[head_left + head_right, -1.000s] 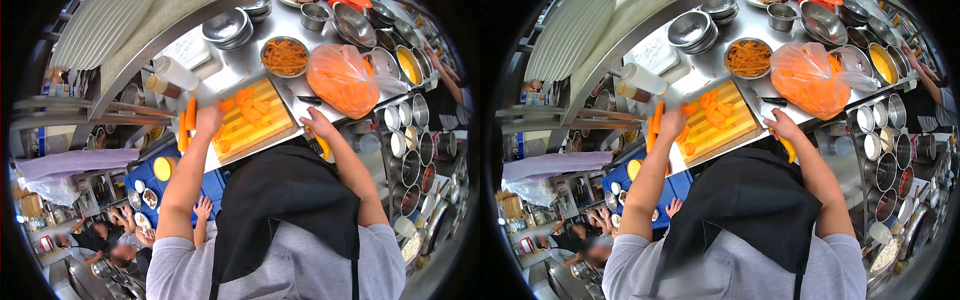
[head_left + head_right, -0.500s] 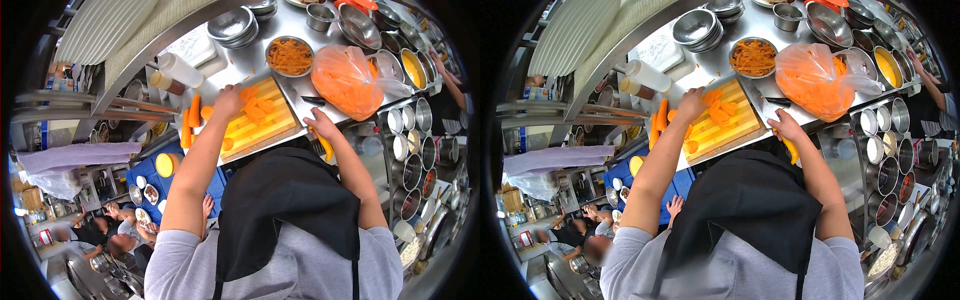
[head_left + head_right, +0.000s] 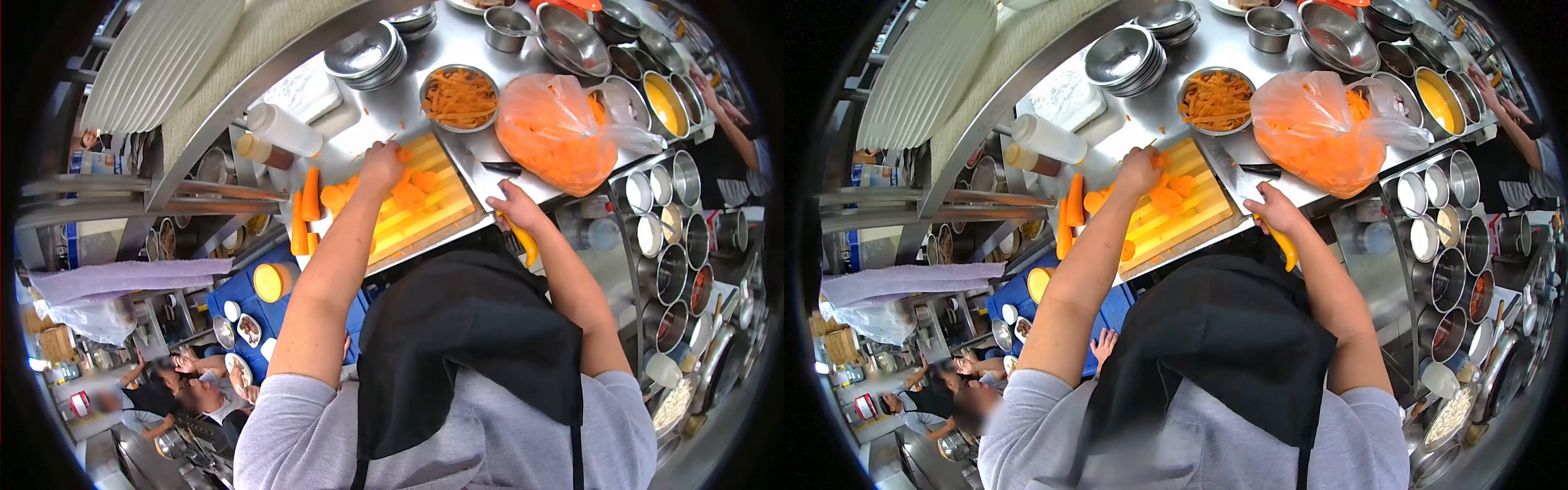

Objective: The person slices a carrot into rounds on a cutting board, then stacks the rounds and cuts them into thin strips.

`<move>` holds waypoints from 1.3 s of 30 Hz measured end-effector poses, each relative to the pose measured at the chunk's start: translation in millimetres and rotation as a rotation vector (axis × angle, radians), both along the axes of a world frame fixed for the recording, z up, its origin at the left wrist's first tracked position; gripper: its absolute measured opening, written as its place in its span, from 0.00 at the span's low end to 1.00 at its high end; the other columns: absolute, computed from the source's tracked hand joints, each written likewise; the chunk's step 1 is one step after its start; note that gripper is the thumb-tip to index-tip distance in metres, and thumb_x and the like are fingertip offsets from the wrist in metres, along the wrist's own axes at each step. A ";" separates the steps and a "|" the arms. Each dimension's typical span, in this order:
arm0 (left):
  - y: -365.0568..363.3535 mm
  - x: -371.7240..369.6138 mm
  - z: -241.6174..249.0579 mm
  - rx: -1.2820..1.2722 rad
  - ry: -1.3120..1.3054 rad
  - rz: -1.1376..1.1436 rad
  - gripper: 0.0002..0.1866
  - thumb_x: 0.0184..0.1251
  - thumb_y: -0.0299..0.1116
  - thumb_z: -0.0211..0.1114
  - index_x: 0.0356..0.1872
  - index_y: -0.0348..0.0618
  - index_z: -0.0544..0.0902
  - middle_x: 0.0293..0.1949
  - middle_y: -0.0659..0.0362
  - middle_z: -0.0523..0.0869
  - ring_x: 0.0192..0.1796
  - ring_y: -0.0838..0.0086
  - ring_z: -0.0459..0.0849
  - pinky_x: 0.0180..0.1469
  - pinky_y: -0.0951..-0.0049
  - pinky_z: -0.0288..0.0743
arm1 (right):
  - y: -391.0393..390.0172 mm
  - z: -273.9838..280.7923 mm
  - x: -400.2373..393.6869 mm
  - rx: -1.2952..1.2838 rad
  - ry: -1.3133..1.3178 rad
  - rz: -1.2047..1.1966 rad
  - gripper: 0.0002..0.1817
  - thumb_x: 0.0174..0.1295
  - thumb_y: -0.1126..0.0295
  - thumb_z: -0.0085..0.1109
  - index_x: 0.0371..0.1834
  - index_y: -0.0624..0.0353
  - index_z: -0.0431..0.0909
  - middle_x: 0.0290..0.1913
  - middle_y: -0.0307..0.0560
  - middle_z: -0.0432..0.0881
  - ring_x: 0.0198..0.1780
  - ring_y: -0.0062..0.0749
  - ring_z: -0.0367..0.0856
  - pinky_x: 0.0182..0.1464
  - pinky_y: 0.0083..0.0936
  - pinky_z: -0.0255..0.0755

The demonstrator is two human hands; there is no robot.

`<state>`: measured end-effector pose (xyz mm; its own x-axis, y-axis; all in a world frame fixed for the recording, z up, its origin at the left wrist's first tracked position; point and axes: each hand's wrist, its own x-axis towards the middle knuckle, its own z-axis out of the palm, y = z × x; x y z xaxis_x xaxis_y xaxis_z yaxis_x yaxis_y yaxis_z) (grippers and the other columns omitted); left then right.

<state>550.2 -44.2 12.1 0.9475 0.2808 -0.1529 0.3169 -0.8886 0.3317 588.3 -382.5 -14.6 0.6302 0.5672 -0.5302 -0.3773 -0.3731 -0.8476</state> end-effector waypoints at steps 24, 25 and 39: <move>13.0 -3.7 17.6 -0.159 0.066 0.017 0.19 0.56 0.38 0.74 0.49 0.45 0.86 0.50 0.45 0.89 0.55 0.48 0.87 0.58 0.52 0.81 | -3.8 -7.1 5.1 0.059 0.032 0.036 0.19 0.71 0.67 0.66 0.53 0.66 0.68 0.26 0.47 0.78 0.19 0.29 0.77 0.17 0.28 0.70; 15.2 -7.6 2.4 -0.139 0.071 -0.022 0.19 0.55 0.38 0.74 0.48 0.44 0.86 0.50 0.44 0.89 0.55 0.47 0.86 0.58 0.52 0.80 | -3.6 -7.5 5.0 0.053 0.034 0.029 0.18 0.71 0.67 0.66 0.51 0.65 0.69 0.26 0.46 0.78 0.19 0.29 0.77 0.17 0.28 0.70; -27.7 -20.9 -15.5 0.046 0.003 0.117 0.26 0.58 0.35 0.69 0.57 0.32 0.79 0.55 0.36 0.84 0.59 0.45 0.83 0.62 0.51 0.77 | -2.7 0.3 1.7 0.094 0.102 0.010 0.12 0.72 0.70 0.63 0.48 0.59 0.68 0.27 0.44 0.77 0.19 0.28 0.75 0.18 0.27 0.69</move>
<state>529.3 -71.9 -3.4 0.9073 0.3963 -0.1405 0.4204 -0.8597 0.2902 590.0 -385.2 -14.3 0.5697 0.6235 -0.5354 -0.4596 -0.2983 -0.8365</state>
